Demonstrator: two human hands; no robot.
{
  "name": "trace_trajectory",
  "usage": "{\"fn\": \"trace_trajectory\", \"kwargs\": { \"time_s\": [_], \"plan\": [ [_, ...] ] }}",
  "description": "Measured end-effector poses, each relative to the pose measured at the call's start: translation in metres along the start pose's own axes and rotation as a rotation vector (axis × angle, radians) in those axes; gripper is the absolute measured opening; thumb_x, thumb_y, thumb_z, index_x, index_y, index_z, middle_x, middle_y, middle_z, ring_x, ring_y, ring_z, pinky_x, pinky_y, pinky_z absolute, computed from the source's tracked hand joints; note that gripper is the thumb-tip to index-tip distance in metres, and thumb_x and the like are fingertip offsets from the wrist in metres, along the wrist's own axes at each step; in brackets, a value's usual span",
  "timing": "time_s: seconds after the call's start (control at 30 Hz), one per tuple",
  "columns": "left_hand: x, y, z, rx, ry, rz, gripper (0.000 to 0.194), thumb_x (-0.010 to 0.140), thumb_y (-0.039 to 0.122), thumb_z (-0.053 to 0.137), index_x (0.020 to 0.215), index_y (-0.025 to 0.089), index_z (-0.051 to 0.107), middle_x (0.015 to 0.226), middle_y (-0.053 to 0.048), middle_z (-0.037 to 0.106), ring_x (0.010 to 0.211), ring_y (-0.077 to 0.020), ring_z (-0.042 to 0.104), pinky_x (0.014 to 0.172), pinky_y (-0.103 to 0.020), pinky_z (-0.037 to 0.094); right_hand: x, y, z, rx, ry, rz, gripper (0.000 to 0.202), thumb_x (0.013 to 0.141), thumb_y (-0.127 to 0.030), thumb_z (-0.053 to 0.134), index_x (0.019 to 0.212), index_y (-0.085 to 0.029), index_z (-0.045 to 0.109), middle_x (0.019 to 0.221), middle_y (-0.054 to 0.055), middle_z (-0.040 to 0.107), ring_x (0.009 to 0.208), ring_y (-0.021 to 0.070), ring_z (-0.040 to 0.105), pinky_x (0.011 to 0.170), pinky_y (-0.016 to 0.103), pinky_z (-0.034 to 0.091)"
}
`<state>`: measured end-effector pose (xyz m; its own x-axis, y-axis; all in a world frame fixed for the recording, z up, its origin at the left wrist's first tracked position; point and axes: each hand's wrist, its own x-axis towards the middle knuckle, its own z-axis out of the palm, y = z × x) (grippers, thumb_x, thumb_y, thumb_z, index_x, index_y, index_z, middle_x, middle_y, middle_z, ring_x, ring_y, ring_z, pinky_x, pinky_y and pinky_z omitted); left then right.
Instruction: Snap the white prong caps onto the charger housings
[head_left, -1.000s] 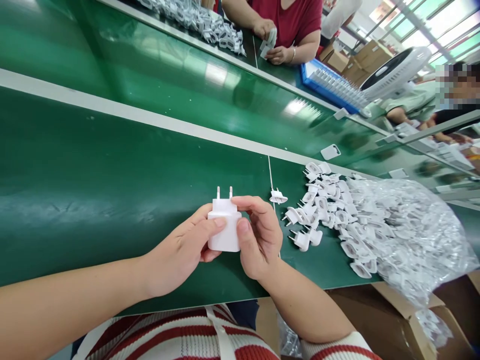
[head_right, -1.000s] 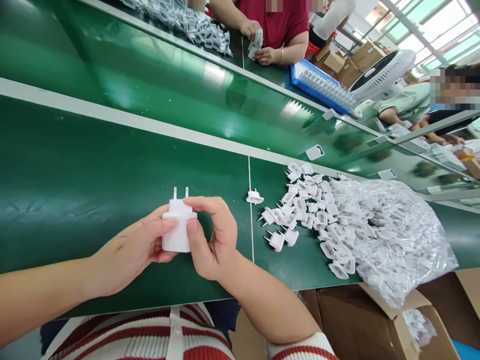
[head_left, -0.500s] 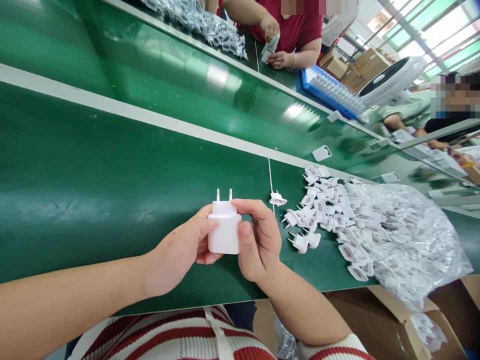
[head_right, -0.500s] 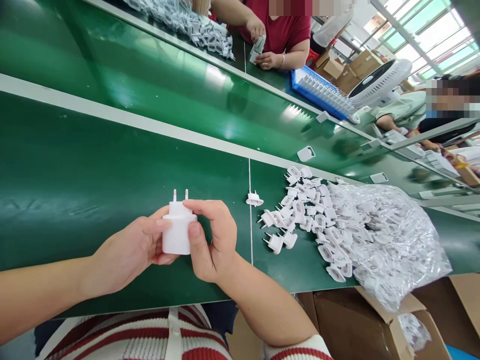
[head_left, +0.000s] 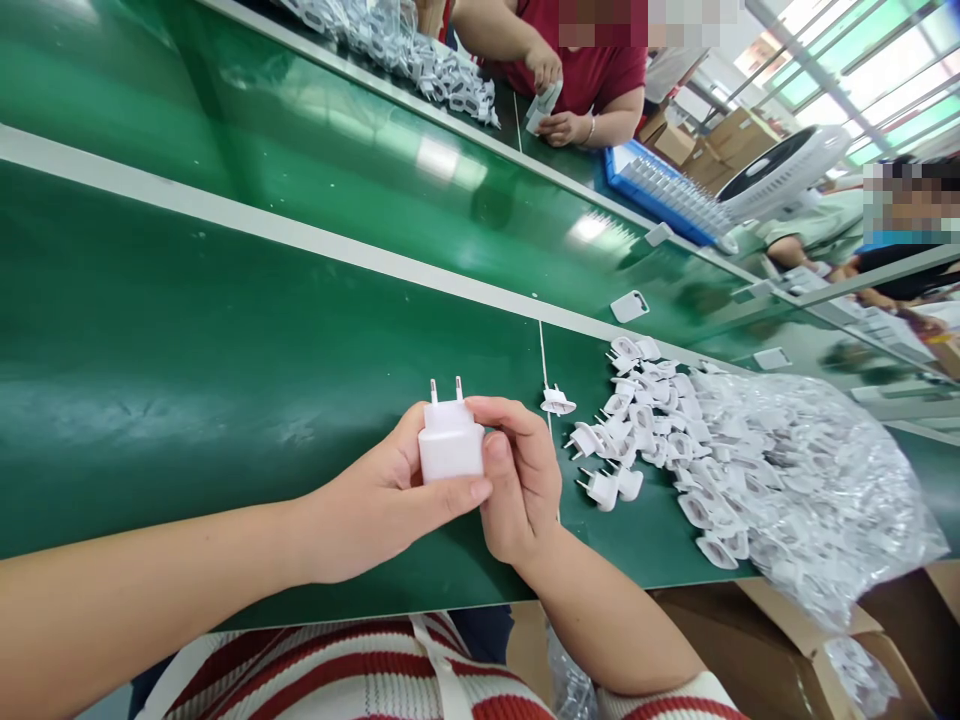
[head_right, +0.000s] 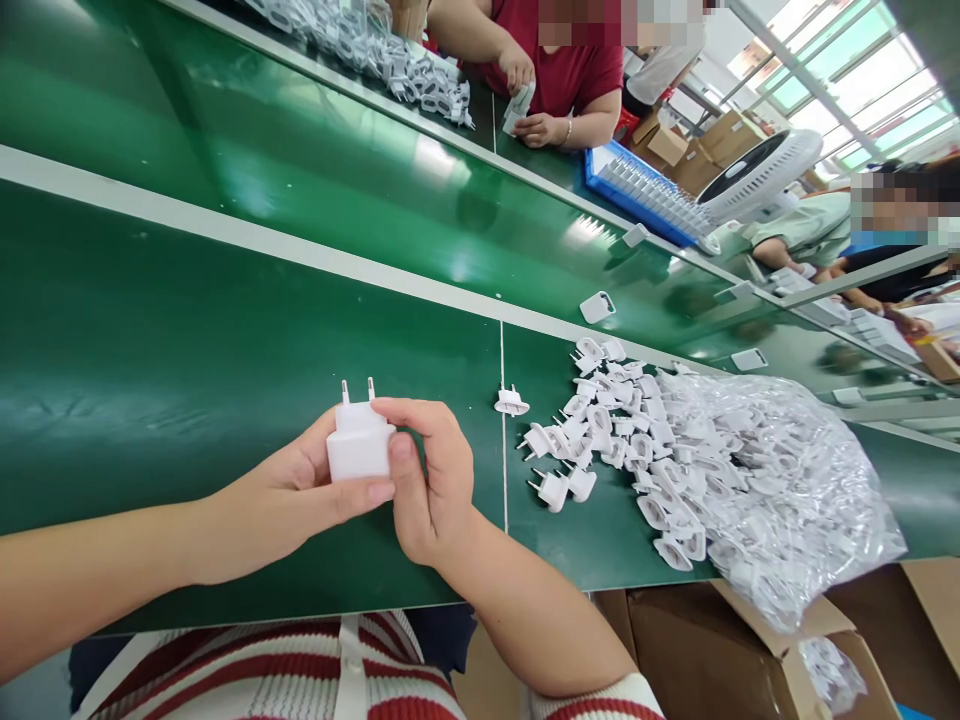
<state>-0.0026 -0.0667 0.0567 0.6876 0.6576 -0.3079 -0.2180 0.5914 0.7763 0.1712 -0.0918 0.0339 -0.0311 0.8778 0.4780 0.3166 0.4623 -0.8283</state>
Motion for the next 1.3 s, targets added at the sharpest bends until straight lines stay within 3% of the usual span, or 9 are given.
{"fn": "trace_trajectory", "kwargs": {
  "time_s": [0.1,0.23,0.4,0.53,0.7,0.8,0.93,1.13,1.3],
  "plan": [
    [0.000,-0.002,-0.002,0.044,0.002,-0.019,0.058,0.091,0.041,0.082,0.138,0.027,0.051,0.115,-0.004,0.067,0.107,-0.0202,0.064,0.092,-0.033,0.054,0.004,0.000,0.002,0.183,-0.013,0.139,0.027,0.107,-0.036,0.062,0.133,-0.033,0.070,0.113,0.004,0.076,0.099,0.0193,0.074,0.084,0.035,0.064],
    [-0.001,-0.004,-0.005,0.245,0.100,-0.050,0.051,0.097,0.054,0.073,0.132,0.025,0.048,0.114,-0.005,0.064,0.101,-0.0206,0.061,0.076,-0.030,0.050,0.009,-0.003,0.005,0.288,0.019,0.306,0.039,0.085,-0.034,0.092,0.120,-0.030,0.076,0.104,0.001,0.080,0.092,0.0171,0.078,0.083,0.029,0.065],
    [-0.003,0.000,-0.004,0.288,0.119,-0.084,0.039,0.098,0.051,0.071,0.113,0.025,0.046,0.089,0.003,0.052,0.073,-0.0140,0.046,0.062,-0.028,0.038,0.007,-0.002,-0.001,0.320,0.011,0.351,0.025,0.100,-0.035,0.076,0.124,-0.030,0.081,0.096,0.002,0.084,0.087,0.0182,0.079,0.078,0.031,0.067],
    [-0.003,0.002,-0.002,0.255,0.119,-0.109,0.041,0.098,0.050,0.071,0.121,0.025,0.047,0.087,0.004,0.049,0.070,-0.0136,0.040,0.062,-0.028,0.035,0.005,0.000,-0.003,0.333,0.012,0.331,0.027,0.106,-0.038,0.066,0.127,-0.031,0.081,0.114,0.005,0.085,0.108,0.0242,0.081,0.093,0.040,0.069],
    [-0.002,-0.001,-0.003,0.316,0.102,-0.043,0.043,0.099,0.056,0.068,0.117,0.024,0.044,0.099,0.000,0.053,0.082,-0.0158,0.046,0.067,-0.029,0.040,0.007,-0.006,0.004,0.318,0.047,0.355,0.036,0.087,-0.032,0.090,0.122,-0.032,0.083,0.115,0.004,0.085,0.100,0.0245,0.084,0.092,0.039,0.070],
    [-0.003,0.000,-0.004,0.306,0.086,-0.083,0.041,0.100,0.053,0.068,0.114,0.025,0.041,0.088,0.004,0.046,0.072,-0.0138,0.039,0.063,-0.028,0.036,0.009,-0.006,0.002,0.382,0.039,0.388,0.026,0.094,-0.029,0.083,0.119,-0.035,0.084,0.115,0.001,0.085,0.101,0.0228,0.084,0.090,0.037,0.071],
    [-0.001,0.002,-0.005,0.220,0.028,-0.129,0.046,0.100,0.050,0.068,0.125,0.026,0.039,0.084,0.006,0.043,0.069,-0.0132,0.037,0.061,-0.027,0.035,0.009,-0.001,-0.002,0.430,0.031,0.438,0.020,0.103,-0.038,0.072,0.117,-0.033,0.085,0.117,0.003,0.085,0.110,0.0255,0.082,0.095,0.041,0.070],
    [0.004,-0.005,-0.008,0.273,0.072,-0.089,0.044,0.099,0.054,0.068,0.117,0.024,0.043,0.080,0.006,0.043,0.065,-0.0123,0.034,0.058,-0.027,0.031,0.007,-0.003,0.005,0.265,0.047,0.412,0.040,0.084,-0.036,0.092,0.123,-0.031,0.084,0.115,0.004,0.085,0.098,0.0249,0.083,0.090,0.039,0.070],
    [0.005,-0.002,-0.013,0.253,0.027,-0.098,0.048,0.095,0.047,0.073,0.120,0.026,0.039,0.083,0.007,0.043,0.066,-0.0113,0.034,0.058,-0.025,0.032,0.011,0.001,-0.002,0.456,0.027,0.488,0.022,0.095,-0.036,0.083,0.116,-0.033,0.086,0.112,0.002,0.086,0.100,0.0213,0.083,0.087,0.032,0.068]
  ]
}}
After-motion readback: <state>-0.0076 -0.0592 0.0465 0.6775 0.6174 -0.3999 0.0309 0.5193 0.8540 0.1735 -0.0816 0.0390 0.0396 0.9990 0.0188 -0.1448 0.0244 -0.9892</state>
